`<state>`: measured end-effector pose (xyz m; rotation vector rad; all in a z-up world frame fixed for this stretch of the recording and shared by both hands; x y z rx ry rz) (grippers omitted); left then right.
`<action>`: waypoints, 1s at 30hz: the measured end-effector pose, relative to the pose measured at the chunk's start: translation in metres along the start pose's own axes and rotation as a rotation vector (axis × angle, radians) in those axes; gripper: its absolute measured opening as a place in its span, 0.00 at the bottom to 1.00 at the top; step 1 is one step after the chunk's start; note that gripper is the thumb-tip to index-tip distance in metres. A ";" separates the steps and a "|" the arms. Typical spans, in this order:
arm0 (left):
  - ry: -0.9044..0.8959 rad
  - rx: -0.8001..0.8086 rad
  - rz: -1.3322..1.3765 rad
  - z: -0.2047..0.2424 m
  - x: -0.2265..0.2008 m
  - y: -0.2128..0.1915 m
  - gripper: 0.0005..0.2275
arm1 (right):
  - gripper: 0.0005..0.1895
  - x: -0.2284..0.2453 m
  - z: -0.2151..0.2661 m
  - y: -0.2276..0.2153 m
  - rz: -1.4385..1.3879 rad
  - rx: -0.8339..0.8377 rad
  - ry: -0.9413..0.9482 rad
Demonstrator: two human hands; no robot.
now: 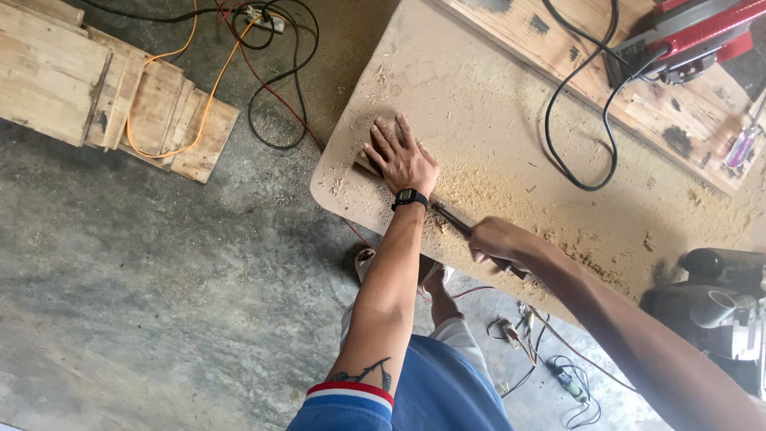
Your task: The person uses pincers to grip and pull at a wooden beam and then uses a chisel to carve and scrape the surface of the wood.
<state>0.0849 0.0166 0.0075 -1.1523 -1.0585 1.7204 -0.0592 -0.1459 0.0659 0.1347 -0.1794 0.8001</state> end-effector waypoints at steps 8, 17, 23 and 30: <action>-0.006 -0.005 0.021 0.000 -0.001 -0.004 0.31 | 0.27 0.032 0.052 -0.001 0.083 -0.115 -0.008; -0.003 -0.050 0.028 0.003 -0.003 -0.007 0.31 | 0.25 -0.073 0.002 -0.021 0.467 -0.367 -0.113; 0.061 -0.137 0.088 -0.001 0.004 0.002 0.30 | 0.21 -0.118 -0.006 0.018 0.378 -0.506 -0.332; 0.322 -0.438 0.778 0.069 0.044 -0.073 0.12 | 0.13 -0.182 -0.003 0.071 0.010 -0.290 -0.570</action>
Point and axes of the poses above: each hand's wrist, its own z-axis away from the middle knuckle, its own y-axis out of the palm, x = y × z, the point moved 8 cm from there along -z, towards the middle knuckle, and after that the axes turned 11 degrees about x, right-handed, at the moved point
